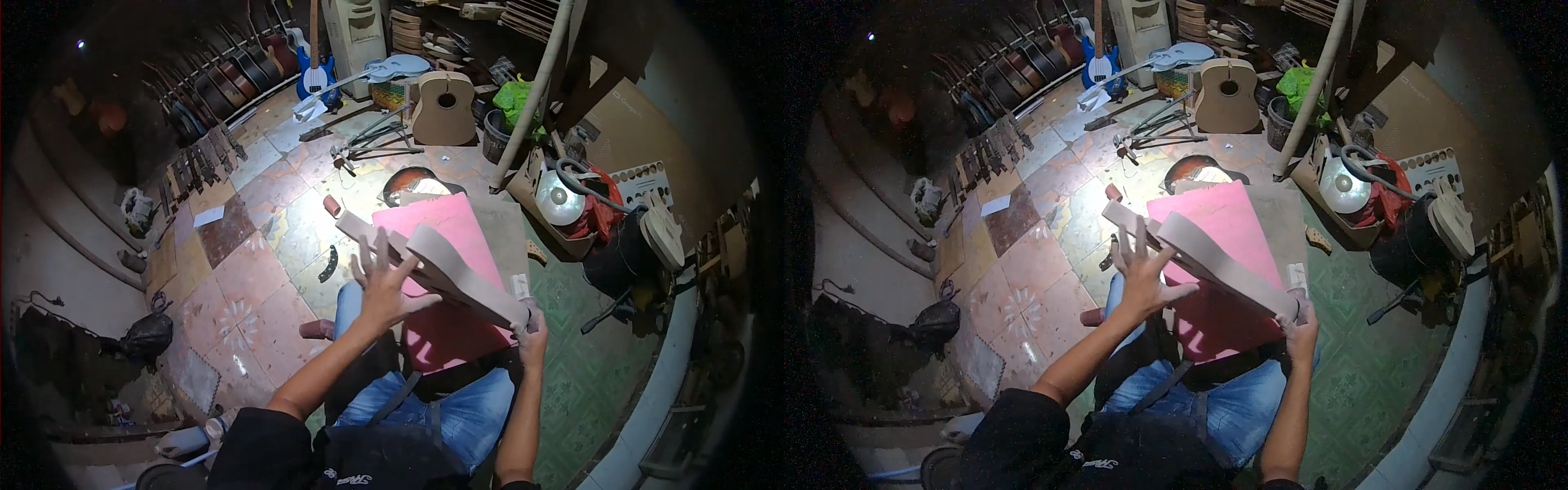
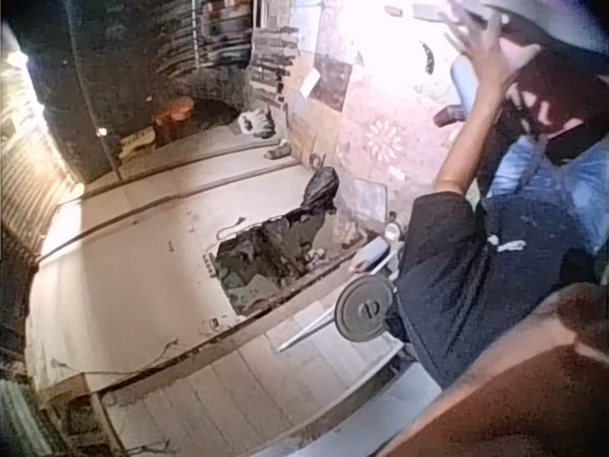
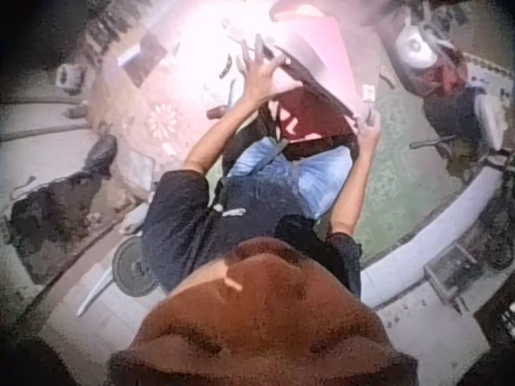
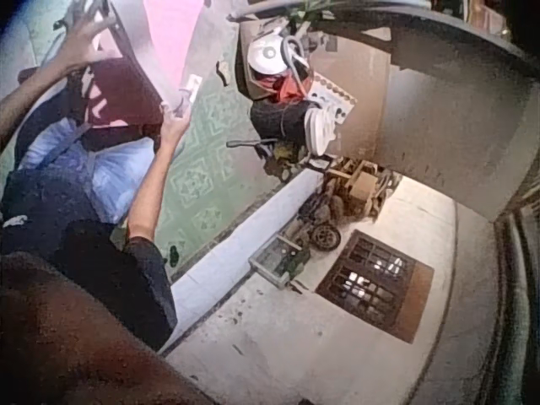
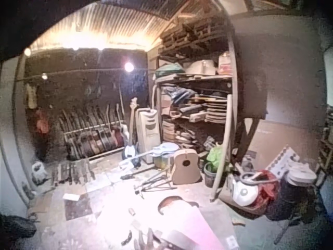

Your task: The person sands the edges and inner cutouts of a wooden guitar body with a small piece of sandpaper, occasionally turning the body over and brushing away dust with their hand.

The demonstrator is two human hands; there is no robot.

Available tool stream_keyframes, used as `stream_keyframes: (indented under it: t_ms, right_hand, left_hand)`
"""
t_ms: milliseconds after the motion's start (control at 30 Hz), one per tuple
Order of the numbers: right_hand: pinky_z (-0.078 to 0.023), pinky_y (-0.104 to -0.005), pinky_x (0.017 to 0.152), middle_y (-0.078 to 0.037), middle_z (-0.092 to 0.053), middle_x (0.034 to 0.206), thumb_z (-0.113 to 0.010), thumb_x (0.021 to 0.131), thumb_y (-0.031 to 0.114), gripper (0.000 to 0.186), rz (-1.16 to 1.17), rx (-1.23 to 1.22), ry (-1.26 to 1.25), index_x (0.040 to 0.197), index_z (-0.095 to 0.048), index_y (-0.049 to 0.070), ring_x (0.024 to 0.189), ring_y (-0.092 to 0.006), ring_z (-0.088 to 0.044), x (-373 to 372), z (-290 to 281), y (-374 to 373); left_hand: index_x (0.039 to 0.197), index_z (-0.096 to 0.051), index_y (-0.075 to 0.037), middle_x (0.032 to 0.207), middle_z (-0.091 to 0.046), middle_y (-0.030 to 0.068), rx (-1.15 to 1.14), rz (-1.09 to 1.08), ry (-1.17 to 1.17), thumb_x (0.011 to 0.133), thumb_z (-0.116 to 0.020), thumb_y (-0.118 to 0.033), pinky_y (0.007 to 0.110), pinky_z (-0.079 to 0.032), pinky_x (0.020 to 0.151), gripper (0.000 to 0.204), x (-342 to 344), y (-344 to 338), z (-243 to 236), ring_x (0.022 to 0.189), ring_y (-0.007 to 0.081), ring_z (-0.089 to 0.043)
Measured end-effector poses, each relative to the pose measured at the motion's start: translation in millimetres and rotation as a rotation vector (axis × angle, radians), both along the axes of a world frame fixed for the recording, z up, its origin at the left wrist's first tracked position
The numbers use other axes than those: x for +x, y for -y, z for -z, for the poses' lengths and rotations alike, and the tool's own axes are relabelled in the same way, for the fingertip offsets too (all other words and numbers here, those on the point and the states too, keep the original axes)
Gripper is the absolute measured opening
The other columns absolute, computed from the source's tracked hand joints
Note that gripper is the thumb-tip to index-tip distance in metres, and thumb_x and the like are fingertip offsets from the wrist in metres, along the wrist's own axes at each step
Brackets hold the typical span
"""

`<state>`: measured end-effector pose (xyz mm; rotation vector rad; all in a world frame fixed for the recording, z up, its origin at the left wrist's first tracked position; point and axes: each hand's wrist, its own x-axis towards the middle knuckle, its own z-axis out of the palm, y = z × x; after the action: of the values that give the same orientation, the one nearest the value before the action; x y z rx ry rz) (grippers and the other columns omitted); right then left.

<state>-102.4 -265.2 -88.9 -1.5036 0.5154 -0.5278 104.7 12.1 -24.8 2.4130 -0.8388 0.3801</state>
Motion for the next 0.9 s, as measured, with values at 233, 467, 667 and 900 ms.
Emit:
stream_keyframes:
  t_ms: [233,467,667,900]
  right_hand:
    - [-0.038,-0.0381,0.11,-0.015,-0.057,0.134,-0.086,0.071,0.056,0.095,-0.035,-0.082,0.005,0.135,-0.052,-0.006,0.127,-0.0256,-0.054,-14.0,21.7,33.6]
    - [-0.037,-0.0394,0.111,-0.013,-0.057,0.134,-0.085,0.07,0.06,0.095,-0.015,-0.041,-0.02,0.134,-0.054,-0.003,0.128,-0.0262,-0.052,-22.5,23.9,38.3]
    - [-0.039,-0.0384,0.11,-0.011,-0.058,0.131,-0.087,0.07,0.055,0.091,-0.046,-0.062,0.001,0.134,-0.054,-0.001,0.126,-0.0245,-0.053,-34.7,27.9,43.3]
    - [-0.04,-0.0384,0.109,-0.01,-0.055,0.133,-0.087,0.065,0.064,0.104,-0.023,-0.052,-0.076,0.138,-0.052,0.0,0.128,-0.0239,-0.052,-30.0,22.7,40.5]
  left_hand:
    - [0.129,-0.069,-0.031,0.167,-0.003,0.0257,-0.014,0.065,0.104,0.065,-0.075,-0.075,0.073,0.007,0.111,0.078,-1.1,8.8,7.6,0.15,0.0539,0.008]
    - [0.129,-0.069,-0.033,0.167,-0.001,0.0248,-0.04,0.168,-0.003,0.065,-0.074,-0.079,0.07,0.008,0.112,0.079,-22.4,22.6,-2.0,0.151,0.0503,0.013]
    - [0.13,-0.068,-0.036,0.168,-0.006,0.0213,-0.09,0.088,0.133,0.067,-0.074,-0.077,0.068,0.005,0.114,0.076,-11.6,24.3,3.7,0.152,0.0492,0.007]
    - [0.127,-0.07,-0.034,0.168,-0.002,0.0229,-0.011,0.19,0.11,0.064,-0.075,-0.076,0.067,0.008,0.114,0.076,-26.7,27.5,-6.3,0.151,0.051,0.013]
